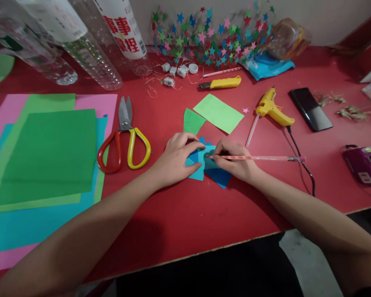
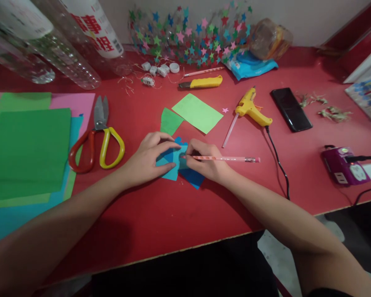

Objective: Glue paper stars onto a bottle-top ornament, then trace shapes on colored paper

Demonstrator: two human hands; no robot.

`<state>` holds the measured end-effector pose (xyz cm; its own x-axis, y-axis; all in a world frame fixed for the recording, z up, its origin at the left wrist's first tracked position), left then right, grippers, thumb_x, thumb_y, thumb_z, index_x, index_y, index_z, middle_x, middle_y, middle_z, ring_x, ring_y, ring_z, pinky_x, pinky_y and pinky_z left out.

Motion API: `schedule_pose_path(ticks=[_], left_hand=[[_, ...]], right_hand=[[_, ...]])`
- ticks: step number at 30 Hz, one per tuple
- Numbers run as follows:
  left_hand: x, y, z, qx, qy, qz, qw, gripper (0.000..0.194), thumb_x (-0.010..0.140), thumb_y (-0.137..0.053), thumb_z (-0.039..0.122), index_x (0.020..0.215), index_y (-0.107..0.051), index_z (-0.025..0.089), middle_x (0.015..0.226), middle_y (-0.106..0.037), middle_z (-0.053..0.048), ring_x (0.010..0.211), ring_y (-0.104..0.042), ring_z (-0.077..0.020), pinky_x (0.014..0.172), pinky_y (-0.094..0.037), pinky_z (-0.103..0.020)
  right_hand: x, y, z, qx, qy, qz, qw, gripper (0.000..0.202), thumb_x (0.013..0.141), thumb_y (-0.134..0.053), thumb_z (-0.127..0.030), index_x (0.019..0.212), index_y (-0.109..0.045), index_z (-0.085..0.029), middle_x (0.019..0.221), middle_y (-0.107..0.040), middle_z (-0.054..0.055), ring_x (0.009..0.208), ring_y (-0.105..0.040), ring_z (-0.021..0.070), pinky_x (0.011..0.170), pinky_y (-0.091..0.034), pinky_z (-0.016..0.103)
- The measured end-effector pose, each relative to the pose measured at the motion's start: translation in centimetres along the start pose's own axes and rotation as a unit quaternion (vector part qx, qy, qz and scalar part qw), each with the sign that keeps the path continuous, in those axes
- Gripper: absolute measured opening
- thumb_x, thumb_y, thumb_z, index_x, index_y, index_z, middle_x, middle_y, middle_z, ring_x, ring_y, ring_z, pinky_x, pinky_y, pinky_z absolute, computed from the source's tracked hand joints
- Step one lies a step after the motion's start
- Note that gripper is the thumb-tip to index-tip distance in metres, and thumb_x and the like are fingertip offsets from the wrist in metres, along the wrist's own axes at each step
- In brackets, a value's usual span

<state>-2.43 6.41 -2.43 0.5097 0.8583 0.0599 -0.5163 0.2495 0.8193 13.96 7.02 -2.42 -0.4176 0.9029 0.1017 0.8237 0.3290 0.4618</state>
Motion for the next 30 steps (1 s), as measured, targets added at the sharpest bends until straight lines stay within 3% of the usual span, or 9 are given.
schedule_pose_path(ticks=[13,30], left_hand=[[0.01,-0.02,0.01,0.002,-0.004,0.002,1.0,0.035,0.082,-0.064,0.033,0.115,-0.06,0.023,0.122,-0.048,-0.008,0.118,-0.042,-0.0282,0.103,-0.036,-0.048],[0.04,-0.07,-0.03,0.005,-0.006,0.005,1.0,0.036,0.081,-0.066,0.032,0.115,-0.059,0.022,0.121,-0.048,-0.008,0.118,-0.042,-0.0275,0.102,-0.037,-0.047]], right_hand=[[-0.2,0.1,-0.41,-0.005,0.036,-0.029,0.999,0.013,0.067,-0.05,-0.012,0.061,-0.043,-0.02,0.056,-0.045,-0.005,0.051,-0.037,0.007,0.048,-0.029,0.021],[-0.38,-0.35,-0.66,-0.022,0.053,-0.031,0.998,0.01,0.072,-0.053,-0.015,0.064,-0.048,-0.019,0.056,-0.048,-0.005,0.05,-0.039,0.0061,0.047,-0.029,0.02]])
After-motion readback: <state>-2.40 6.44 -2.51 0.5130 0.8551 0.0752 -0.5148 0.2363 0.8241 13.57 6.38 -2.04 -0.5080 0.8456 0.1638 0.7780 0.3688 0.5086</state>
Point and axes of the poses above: each hand's wrist, its own x-axis towards the middle knuckle, its own y-axis out of the back of the hand, z = x × y, the point moved 5 cm from there along x, towards the middle knuckle
